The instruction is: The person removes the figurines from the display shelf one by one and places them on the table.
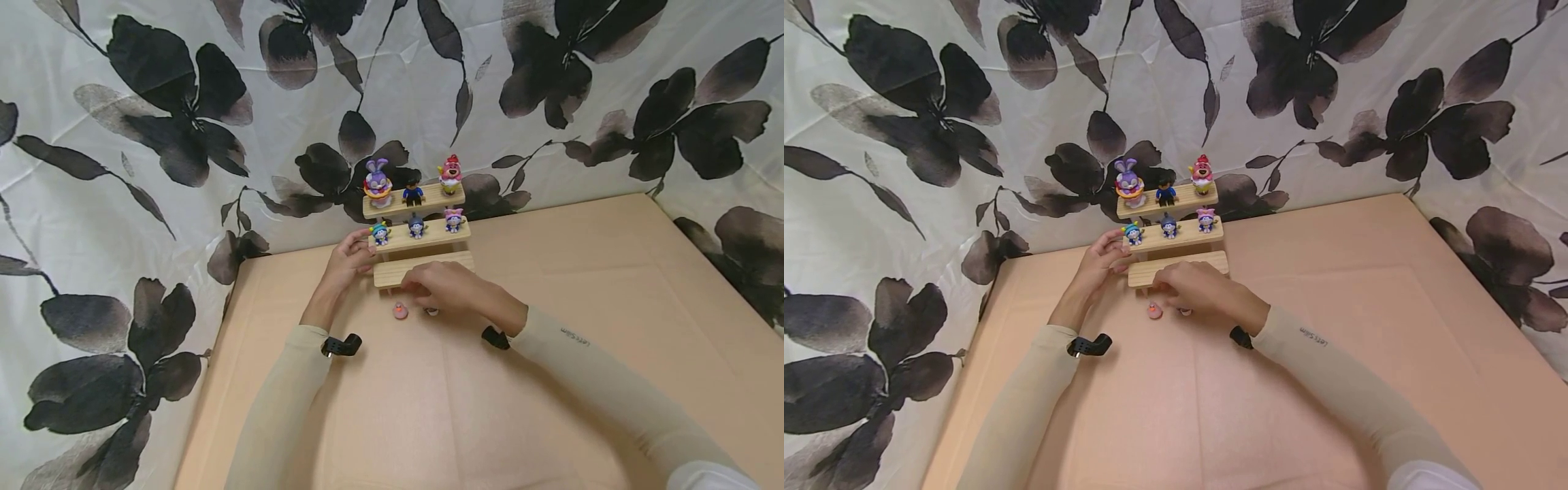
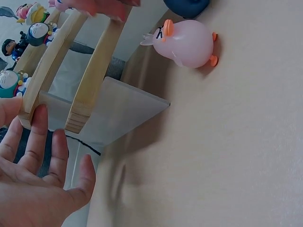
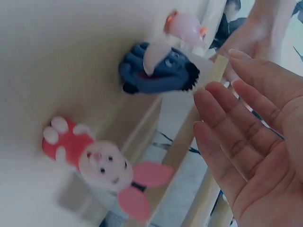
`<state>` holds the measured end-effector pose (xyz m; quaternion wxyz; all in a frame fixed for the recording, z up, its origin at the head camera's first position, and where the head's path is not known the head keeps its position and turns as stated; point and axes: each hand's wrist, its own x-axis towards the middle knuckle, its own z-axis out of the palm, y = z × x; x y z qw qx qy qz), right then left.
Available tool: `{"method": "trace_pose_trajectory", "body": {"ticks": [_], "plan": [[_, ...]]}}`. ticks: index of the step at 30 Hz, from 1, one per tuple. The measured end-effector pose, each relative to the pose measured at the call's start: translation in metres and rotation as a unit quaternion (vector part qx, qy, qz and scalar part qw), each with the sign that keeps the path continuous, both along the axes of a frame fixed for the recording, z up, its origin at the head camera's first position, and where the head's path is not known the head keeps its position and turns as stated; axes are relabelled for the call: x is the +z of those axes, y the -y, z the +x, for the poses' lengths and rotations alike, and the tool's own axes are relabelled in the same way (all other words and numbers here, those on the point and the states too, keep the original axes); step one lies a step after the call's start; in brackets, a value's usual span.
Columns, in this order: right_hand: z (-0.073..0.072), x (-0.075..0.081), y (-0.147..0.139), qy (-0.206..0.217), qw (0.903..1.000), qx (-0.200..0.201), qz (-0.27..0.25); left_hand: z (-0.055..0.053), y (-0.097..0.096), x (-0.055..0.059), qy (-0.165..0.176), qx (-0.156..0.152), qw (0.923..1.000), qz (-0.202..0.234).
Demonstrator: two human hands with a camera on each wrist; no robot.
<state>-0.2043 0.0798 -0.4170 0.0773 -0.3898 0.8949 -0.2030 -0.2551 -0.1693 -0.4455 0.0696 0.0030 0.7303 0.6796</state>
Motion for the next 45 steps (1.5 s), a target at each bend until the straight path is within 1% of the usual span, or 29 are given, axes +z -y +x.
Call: {"method": "trace_pose_trajectory", "body": {"ticks": [4, 8, 15, 23, 27, 30, 36, 40, 45], "plan": [[-0.003, 0.005, -0.008, 0.005, 0.9999, -0.004, -0.011, 0.000, 0.001, 0.000, -0.002, -0.004, 1.0000, -0.004], [-0.004, 0.011, -0.015, 0.000, 0.9997, -0.008, -0.024, 0.000, 0.000, 0.000, -0.004, -0.006, 0.9999, -0.007], [-0.007, 0.026, -0.024, 0.017, 0.9988, -0.031, -0.036, 0.001, 0.001, -0.003, -0.002, 0.000, 1.0000, -0.005], [-0.011, 0.042, -0.038, 0.001, 0.9969, -0.066, -0.044, 0.001, 0.000, 0.000, 0.008, 0.000, 1.0000, 0.000], [-0.015, 0.051, -0.044, -0.001, 0.9959, -0.073, -0.052, 0.001, 0.000, -0.001, 0.013, 0.004, 0.9999, 0.007], [-0.018, 0.057, -0.048, -0.011, 0.9952, -0.069, -0.067, 0.001, -0.001, -0.001, 0.015, 0.007, 0.9998, 0.006], [-0.021, 0.067, -0.056, -0.051, 0.9913, -0.072, -0.097, 0.000, 0.000, -0.001, 0.014, 0.005, 0.9999, 0.003], [-0.023, 0.071, -0.061, -0.074, 0.9886, -0.085, -0.099, 0.000, -0.001, 0.000, 0.013, 0.007, 0.9999, 0.004], [-0.028, 0.072, -0.066, -0.078, 0.9855, -0.107, -0.105, 0.000, -0.001, -0.001, 0.014, 0.010, 0.9999, 0.001]]}}
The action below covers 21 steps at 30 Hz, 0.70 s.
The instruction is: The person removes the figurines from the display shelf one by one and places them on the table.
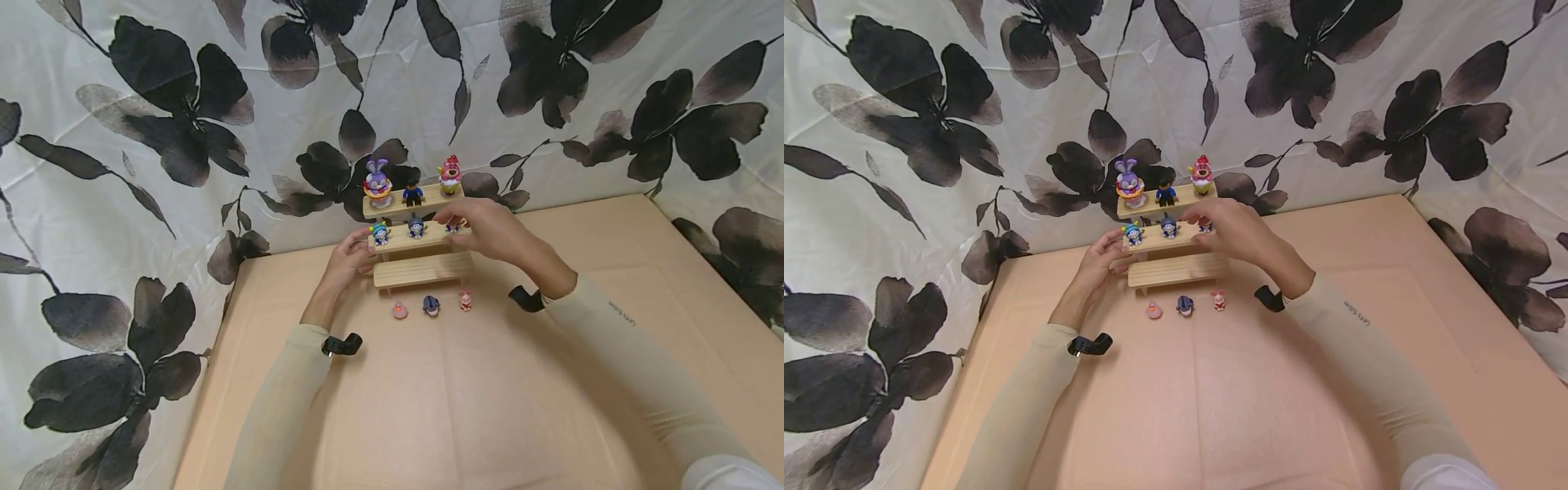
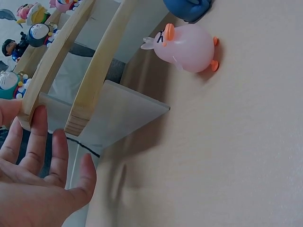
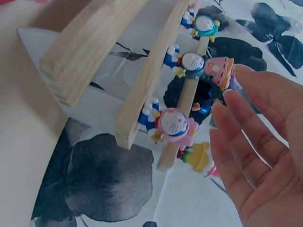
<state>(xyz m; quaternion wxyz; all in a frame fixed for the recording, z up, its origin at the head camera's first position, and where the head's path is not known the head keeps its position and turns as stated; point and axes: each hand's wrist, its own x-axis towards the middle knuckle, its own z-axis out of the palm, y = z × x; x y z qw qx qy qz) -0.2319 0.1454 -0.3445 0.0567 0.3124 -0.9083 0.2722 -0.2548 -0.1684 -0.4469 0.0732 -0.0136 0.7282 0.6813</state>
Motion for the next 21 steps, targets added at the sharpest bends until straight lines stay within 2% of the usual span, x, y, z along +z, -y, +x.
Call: {"method": "trace_pose_trajectory", "body": {"ticks": [6, 21], "plan": [[-0.009, -0.002, -0.005, -0.003, 0.9996, -0.009, -0.027, 0.001, 0.000, 0.000, 0.000, -0.001, 1.0000, 0.003], [-0.030, -0.023, -0.021, 0.020, 0.9943, -0.003, -0.105, 0.002, 0.000, 0.000, 0.001, -0.001, 0.9999, 0.012]]}}
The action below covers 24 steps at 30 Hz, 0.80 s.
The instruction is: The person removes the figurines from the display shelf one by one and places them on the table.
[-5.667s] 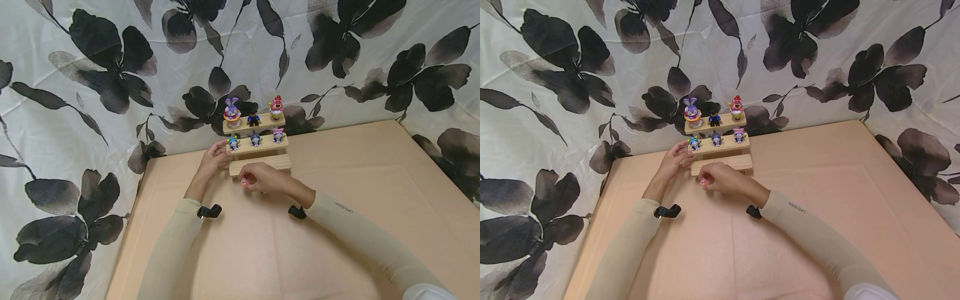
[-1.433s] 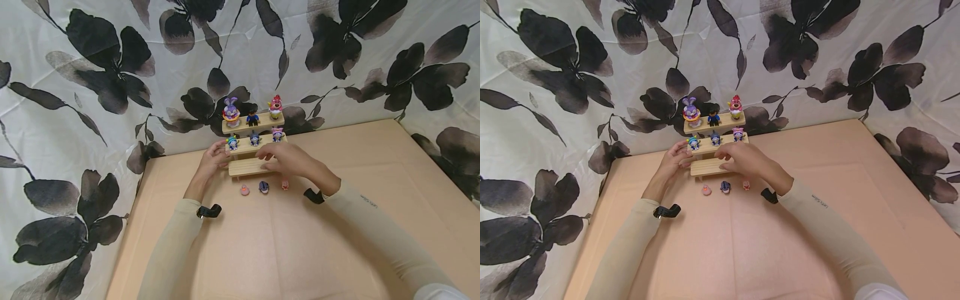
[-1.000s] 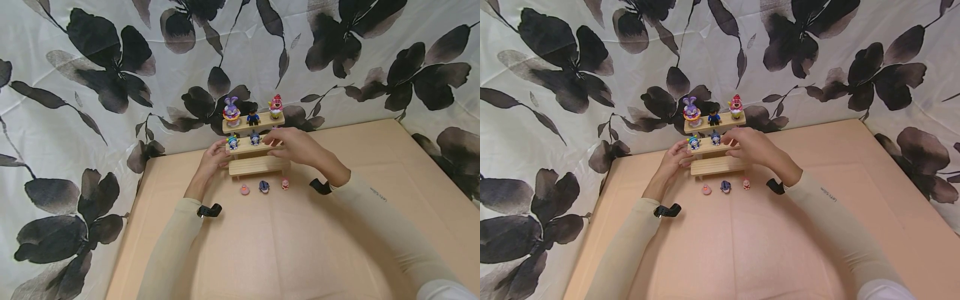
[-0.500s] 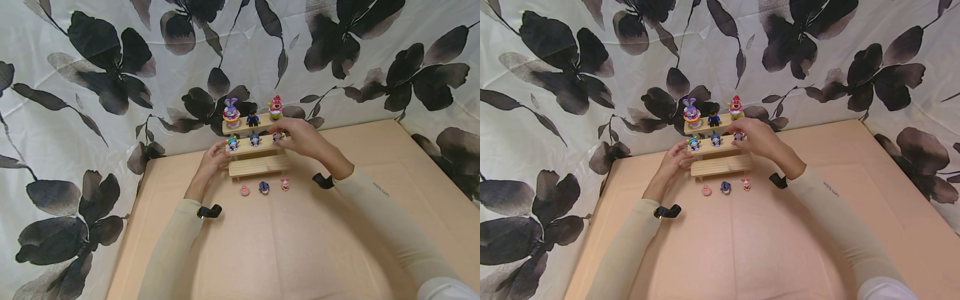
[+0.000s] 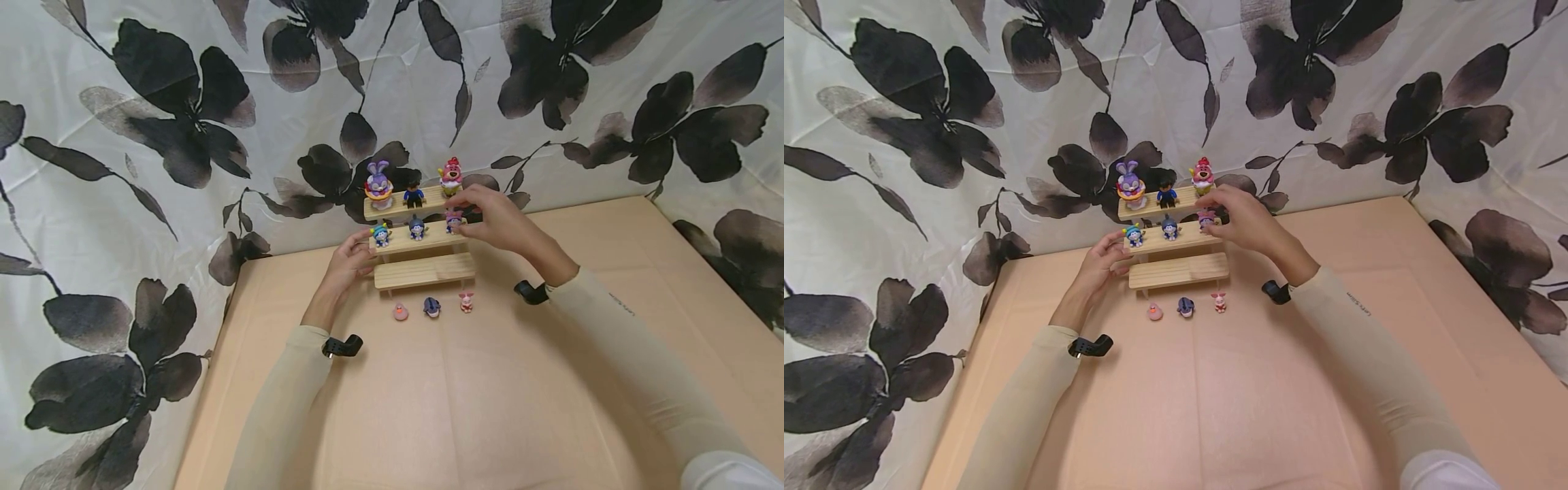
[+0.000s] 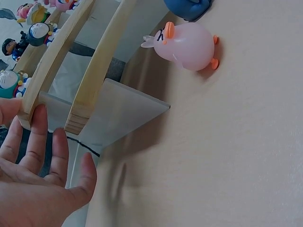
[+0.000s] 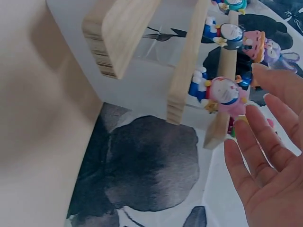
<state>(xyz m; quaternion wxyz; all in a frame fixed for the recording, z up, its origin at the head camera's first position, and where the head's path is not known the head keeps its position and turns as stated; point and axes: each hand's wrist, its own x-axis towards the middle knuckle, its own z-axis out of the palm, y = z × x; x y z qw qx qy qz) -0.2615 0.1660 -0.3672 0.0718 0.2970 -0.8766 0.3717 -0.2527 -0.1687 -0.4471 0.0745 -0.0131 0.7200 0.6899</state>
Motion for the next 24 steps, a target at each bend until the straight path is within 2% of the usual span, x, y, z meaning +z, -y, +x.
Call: {"method": "trace_pose_trajectory", "body": {"ticks": [8, 13, 24], "plan": [[-0.012, -0.014, -0.002, 0.033, 0.9989, 0.007, -0.033, -0.002, -0.003, 0.000, 0.003, 0.005, 1.0000, -0.001], [-0.018, -0.024, -0.003, 0.031, 0.9982, 0.014, -0.050, -0.004, -0.003, -0.001, 0.005, 0.008, 1.0000, -0.002], [-0.023, -0.026, 0.003, 0.029, 0.9989, -0.006, -0.035, -0.005, -0.005, 0.000, 0.000, 0.021, 0.9998, 0.007]]}}
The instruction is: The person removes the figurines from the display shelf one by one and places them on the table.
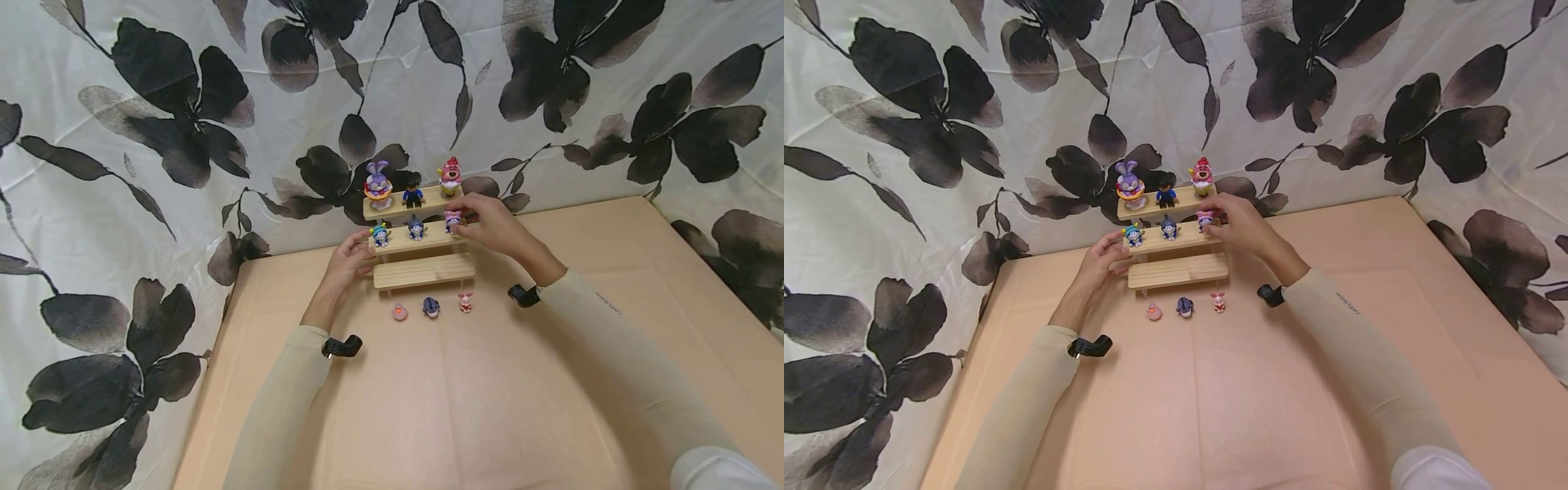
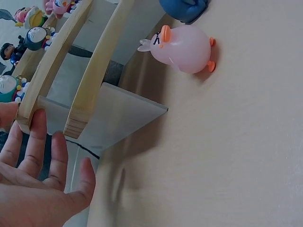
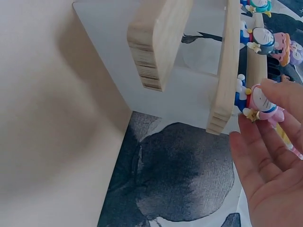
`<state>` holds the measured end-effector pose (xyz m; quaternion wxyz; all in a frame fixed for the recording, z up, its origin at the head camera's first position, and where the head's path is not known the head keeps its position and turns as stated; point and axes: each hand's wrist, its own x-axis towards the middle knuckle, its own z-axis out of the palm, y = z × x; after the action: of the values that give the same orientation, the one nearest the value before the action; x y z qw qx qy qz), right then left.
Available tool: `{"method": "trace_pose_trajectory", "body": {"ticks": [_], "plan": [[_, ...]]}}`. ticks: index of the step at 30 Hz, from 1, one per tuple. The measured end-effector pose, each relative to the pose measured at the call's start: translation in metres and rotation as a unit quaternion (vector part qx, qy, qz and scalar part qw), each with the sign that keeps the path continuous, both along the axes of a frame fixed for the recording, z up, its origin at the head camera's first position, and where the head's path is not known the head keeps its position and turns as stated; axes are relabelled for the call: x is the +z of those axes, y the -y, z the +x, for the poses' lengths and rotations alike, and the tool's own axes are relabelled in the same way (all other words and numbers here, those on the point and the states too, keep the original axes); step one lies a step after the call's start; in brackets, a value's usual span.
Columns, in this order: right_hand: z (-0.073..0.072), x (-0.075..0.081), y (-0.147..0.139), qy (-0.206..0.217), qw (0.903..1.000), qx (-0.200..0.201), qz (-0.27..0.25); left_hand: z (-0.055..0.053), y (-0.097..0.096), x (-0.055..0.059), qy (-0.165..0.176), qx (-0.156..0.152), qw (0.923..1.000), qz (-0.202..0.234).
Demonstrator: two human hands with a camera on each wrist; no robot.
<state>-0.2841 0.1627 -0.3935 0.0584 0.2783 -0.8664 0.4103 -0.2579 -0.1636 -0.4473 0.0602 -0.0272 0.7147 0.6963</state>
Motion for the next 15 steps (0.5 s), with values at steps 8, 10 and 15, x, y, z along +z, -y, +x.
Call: {"method": "trace_pose_trajectory", "body": {"ticks": [8, 10, 15], "plan": [[-0.0019, -0.0055, 0.0022, 0.007, 0.9998, -0.012, 0.014, 0.0007, -0.0001, 0.0010, -0.005, -0.003, 1.0000, -0.006], [-0.0022, -0.0060, 0.0022, 0.007, 0.9998, -0.012, 0.011, 0.0009, -0.0003, 0.0013, -0.005, -0.003, 1.0000, -0.007], [-0.0019, -0.0050, 0.0018, 0.003, 0.9999, -0.011, 0.012, 0.0013, -0.0007, 0.0018, -0.004, -0.001, 0.9999, -0.010]]}}
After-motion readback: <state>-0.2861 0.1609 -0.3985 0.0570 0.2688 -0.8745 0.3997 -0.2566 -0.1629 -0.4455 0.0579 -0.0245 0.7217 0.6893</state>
